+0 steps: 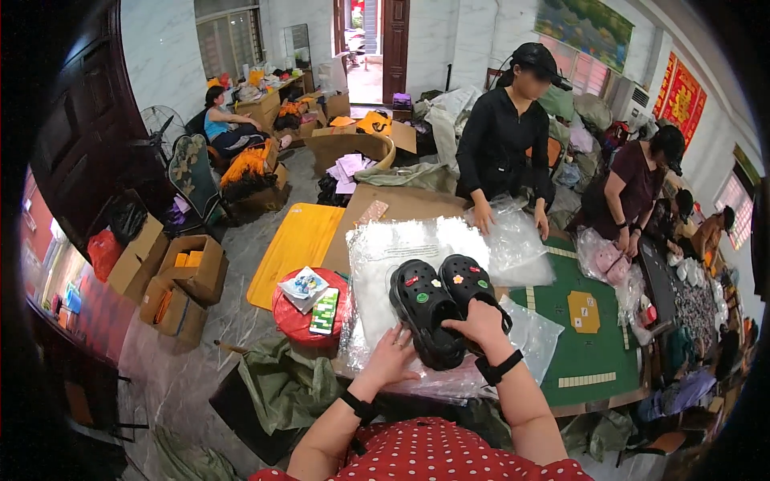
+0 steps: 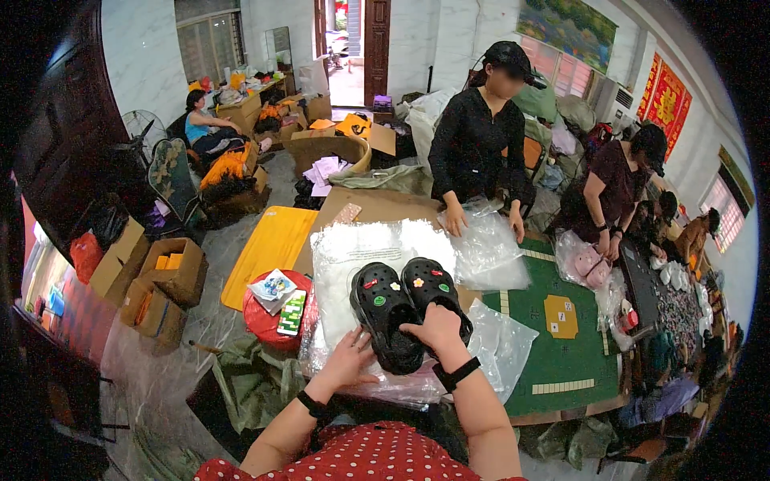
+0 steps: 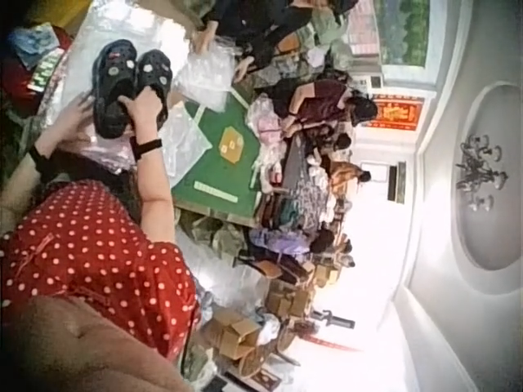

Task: The recorder is bagging and organizing various pairs of slippers at a packing station.

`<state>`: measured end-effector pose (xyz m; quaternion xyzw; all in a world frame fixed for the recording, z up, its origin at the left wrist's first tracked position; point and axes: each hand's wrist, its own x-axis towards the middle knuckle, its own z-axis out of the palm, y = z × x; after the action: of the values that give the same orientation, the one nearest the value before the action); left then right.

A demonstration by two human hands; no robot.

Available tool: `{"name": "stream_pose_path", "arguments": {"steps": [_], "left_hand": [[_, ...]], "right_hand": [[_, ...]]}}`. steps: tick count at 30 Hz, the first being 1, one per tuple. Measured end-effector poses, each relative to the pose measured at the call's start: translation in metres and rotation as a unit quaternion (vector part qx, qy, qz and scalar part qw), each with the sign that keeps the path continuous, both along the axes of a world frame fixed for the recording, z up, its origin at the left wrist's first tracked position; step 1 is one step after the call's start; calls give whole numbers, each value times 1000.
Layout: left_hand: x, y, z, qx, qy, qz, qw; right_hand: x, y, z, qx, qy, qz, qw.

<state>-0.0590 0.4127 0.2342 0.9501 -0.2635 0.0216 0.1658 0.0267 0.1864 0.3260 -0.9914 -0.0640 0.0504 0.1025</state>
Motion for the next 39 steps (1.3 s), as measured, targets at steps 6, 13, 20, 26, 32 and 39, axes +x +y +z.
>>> {"name": "stream_pose_path", "arguments": {"steps": [6, 13, 20, 26, 32, 39], "left_hand": [[-2, -4, 5, 64, 6, 7, 998], [-5, -14, 28, -108, -75, 16, 991], [4, -23, 39, -90, -91, 54, 990], [20, -30, 41, -99, -56, 63, 991], [32, -30, 58, -117, -91, 24, 989], [46, -19, 40, -96, -84, 32, 991]], "right_hand": [[7, -21, -32, 110, -68, 29, 991], [-22, -117, -34, 454, -109, -114, 877], [-93, -213, -55, 584, -117, -288, 750], [-150, -218, -53, 626, -115, -280, 719], [-171, -212, -57, 623, -67, -211, 750], [-178, -174, -26, 610, -82, -214, 759]]}}
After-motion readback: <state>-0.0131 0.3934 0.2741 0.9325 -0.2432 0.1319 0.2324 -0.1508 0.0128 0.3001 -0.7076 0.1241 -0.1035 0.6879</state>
